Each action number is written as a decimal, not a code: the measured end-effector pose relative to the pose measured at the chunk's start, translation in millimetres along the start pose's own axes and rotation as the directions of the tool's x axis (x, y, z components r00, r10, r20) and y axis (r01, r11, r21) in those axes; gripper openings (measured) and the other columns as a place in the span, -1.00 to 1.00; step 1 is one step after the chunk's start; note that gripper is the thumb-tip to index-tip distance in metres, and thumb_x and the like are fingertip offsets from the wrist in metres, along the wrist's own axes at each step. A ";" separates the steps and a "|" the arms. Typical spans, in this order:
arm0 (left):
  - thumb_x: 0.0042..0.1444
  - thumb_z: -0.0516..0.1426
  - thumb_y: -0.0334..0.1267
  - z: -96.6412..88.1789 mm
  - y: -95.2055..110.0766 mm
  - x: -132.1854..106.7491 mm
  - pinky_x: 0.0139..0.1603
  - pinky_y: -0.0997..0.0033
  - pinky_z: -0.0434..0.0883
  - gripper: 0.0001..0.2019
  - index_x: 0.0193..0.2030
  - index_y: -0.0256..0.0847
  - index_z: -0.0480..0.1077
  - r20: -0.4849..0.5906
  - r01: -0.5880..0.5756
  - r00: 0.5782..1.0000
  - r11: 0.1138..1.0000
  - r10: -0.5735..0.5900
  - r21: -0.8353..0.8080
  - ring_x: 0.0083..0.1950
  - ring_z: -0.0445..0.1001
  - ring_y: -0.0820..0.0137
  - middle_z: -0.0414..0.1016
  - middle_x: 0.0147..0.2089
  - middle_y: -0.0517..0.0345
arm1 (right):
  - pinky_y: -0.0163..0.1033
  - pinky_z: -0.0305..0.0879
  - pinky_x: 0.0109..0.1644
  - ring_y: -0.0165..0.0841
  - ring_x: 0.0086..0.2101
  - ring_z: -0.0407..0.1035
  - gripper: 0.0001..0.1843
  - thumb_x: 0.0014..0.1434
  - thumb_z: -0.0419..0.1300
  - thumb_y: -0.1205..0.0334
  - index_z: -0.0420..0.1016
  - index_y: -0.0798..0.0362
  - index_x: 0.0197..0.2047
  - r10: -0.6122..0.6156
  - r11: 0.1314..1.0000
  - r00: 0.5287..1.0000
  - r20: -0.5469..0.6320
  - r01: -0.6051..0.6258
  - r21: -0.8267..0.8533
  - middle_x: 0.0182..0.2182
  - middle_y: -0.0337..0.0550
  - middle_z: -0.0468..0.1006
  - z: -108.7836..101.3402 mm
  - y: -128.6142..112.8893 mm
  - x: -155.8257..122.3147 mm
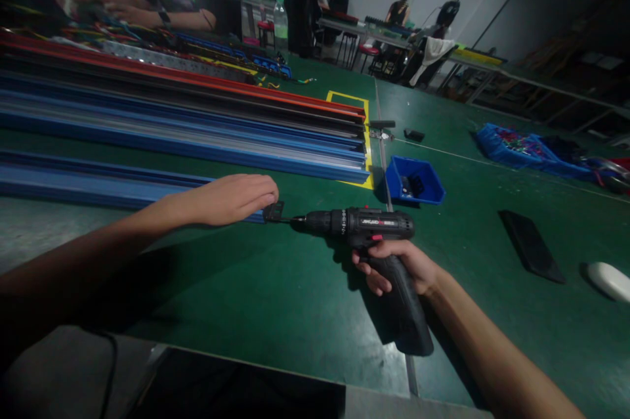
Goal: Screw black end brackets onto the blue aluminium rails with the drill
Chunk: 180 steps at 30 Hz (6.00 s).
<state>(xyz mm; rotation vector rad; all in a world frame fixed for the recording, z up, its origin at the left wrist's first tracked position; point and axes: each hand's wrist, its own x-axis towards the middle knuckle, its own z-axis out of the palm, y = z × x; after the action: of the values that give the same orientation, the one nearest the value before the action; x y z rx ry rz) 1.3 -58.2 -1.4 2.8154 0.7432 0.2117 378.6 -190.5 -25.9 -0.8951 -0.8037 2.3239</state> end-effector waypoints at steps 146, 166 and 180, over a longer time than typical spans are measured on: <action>0.50 -0.19 -0.08 2.1 -1.5 -0.7 0.04 0.23 0.36 -0.54 -0.05 -0.23 0.48 -0.030 -0.001 1.000 1.000 0.001 0.004 -0.08 0.45 0.26 0.51 -0.10 -0.01 | -0.34 0.53 -0.39 -0.54 -0.64 0.38 -0.69 0.25 0.26 0.20 0.60 0.28 -0.06 -0.015 1.000 1.000 0.004 0.015 0.000 -0.35 -0.11 0.59 6.1 -3.0 1.7; 0.50 -0.19 -0.08 0.4 0.7 0.4 0.07 0.25 0.34 -0.56 -0.04 -0.24 0.46 0.002 0.022 1.000 1.000 -0.022 -0.004 -0.06 0.45 0.26 0.50 -0.09 -0.01 | -0.33 0.53 -0.39 -0.51 -0.62 0.43 -0.66 0.25 0.25 0.22 0.64 0.32 -0.05 -0.017 1.000 1.000 0.003 0.017 0.010 -0.36 -0.10 0.60 7.5 -4.0 1.4; 0.52 -0.22 -0.07 1.9 -2.1 -0.5 0.05 0.24 0.34 -0.53 -0.05 -0.24 0.44 0.011 0.002 1.000 1.000 -0.002 0.020 -0.07 0.44 0.26 0.48 -0.09 0.00 | -0.34 0.53 -0.38 -0.51 -0.59 0.45 -0.67 0.28 0.22 0.25 0.63 0.34 -0.03 -0.013 0.999 1.000 0.028 0.012 0.038 -0.34 -0.08 0.60 8.1 -4.5 1.3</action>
<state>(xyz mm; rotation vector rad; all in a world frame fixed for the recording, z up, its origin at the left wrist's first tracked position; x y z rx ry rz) 0.2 -57.0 -3.8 2.8322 0.7494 0.1900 373.1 -189.3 -18.4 -0.8406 -0.7714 2.3382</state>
